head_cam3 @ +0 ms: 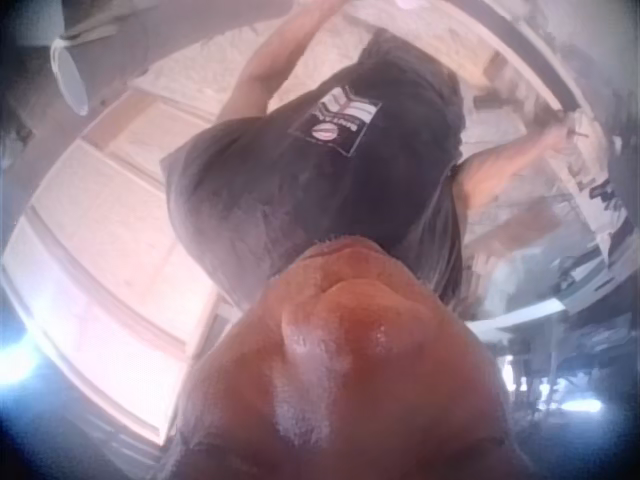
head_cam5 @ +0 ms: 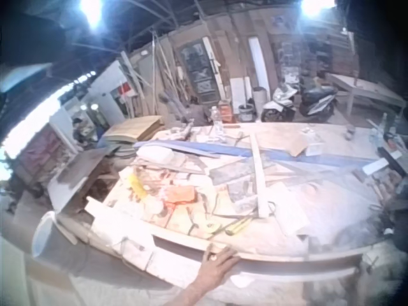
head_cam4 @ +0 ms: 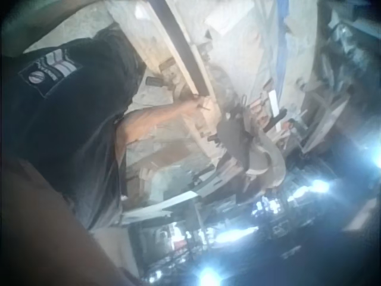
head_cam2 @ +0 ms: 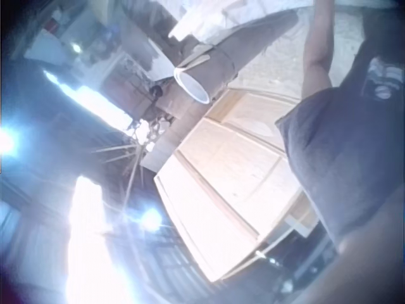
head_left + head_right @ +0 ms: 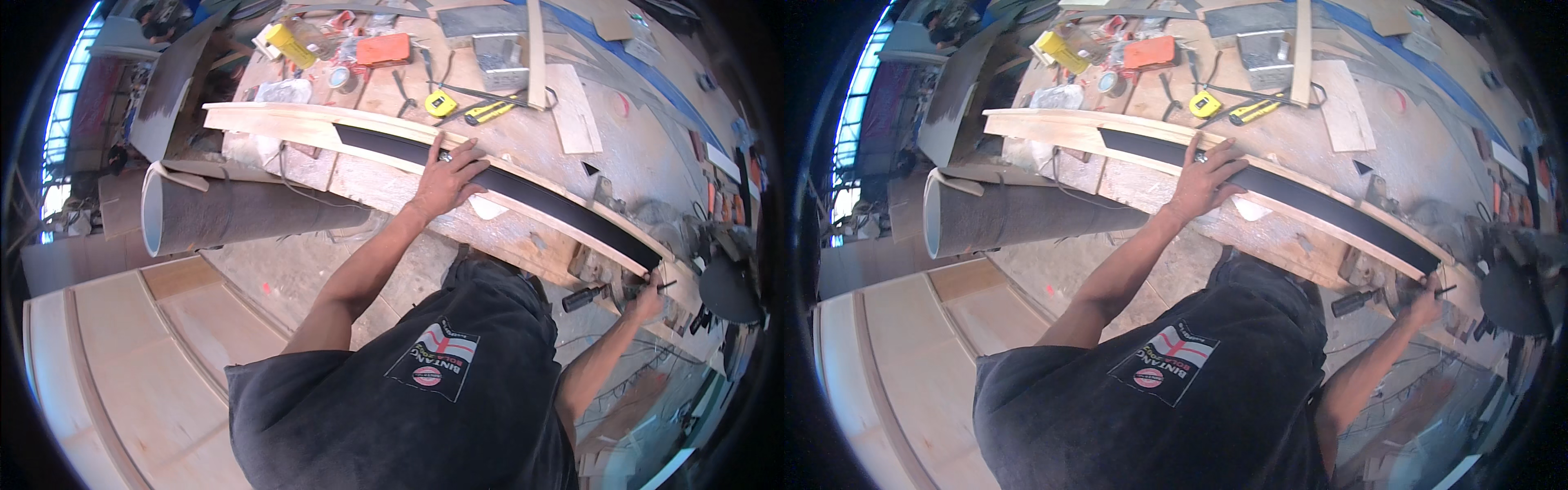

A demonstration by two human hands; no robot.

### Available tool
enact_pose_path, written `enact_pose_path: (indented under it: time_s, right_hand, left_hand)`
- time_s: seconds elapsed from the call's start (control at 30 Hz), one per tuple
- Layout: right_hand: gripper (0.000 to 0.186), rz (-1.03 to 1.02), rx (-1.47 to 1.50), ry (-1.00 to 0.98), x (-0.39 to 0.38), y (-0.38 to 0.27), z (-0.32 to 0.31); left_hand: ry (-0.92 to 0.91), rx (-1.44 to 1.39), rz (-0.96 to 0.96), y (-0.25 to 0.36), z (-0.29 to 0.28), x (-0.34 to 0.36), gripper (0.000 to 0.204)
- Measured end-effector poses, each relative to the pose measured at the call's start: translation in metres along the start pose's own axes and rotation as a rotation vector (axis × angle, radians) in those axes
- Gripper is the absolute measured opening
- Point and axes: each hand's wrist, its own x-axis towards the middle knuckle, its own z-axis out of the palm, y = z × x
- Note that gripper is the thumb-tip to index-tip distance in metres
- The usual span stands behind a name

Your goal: The person measures and marks wooden planks and black plastic strips using a tape measure, pencil, and try square in a woodworking shop. They align the strips on the planks, measure lengths, and draw cut lines to prepare for cutting.

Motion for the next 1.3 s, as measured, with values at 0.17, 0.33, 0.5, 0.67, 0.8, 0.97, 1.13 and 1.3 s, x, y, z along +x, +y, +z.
enact_pose_path:
  time_s: [0.17,0.33,0.5,0.67,0.8,0.97,1.13,1.3]
  right_hand:
    - [0.044,-0.067,-0.057,-0.018,-0.014,-0.011,-0.002]
    - [0.041,-0.046,0.079,0.059,-0.034,-0.015,0.004]
    - [0.023,-0.077,0.366,-0.054,-0.048,-0.027,0.006]
    - [0.021,-0.023,0.327,-0.058,-0.051,-0.038,0.002]
    - [0.02,-0.007,0.323,-0.047,-0.05,-0.04,0.003]
    - [0.018,0.031,0.314,-0.032,-0.049,-0.042,0.002]
    - [0.017,0.066,0.338,-0.003,-0.045,-0.043,0.001]
    - [0.018,0.092,0.371,-0.02,-0.039,-0.038,-0.001]
  left_hand:
    - [-0.012,-0.055,0.039,-0.004,0.016,0.0,0.062]
    - [0.004,-0.126,0.052,0.002,0.009,0.008,0.057]
    - [-0.018,-0.09,0.05,0.008,0.002,0.014,0.054]
    - [-0.044,-0.092,0.022,0.014,0.002,0.017,0.054]
    - [-0.049,-0.127,0.001,0.022,0.001,0.022,0.053]
    - [-0.092,-0.114,0.0,0.032,-0.006,0.029,0.053]
    - [-0.172,-0.067,-0.03,0.042,-0.009,0.036,0.05]
    - [-0.207,-0.024,-0.059,0.054,-0.01,0.039,0.051]
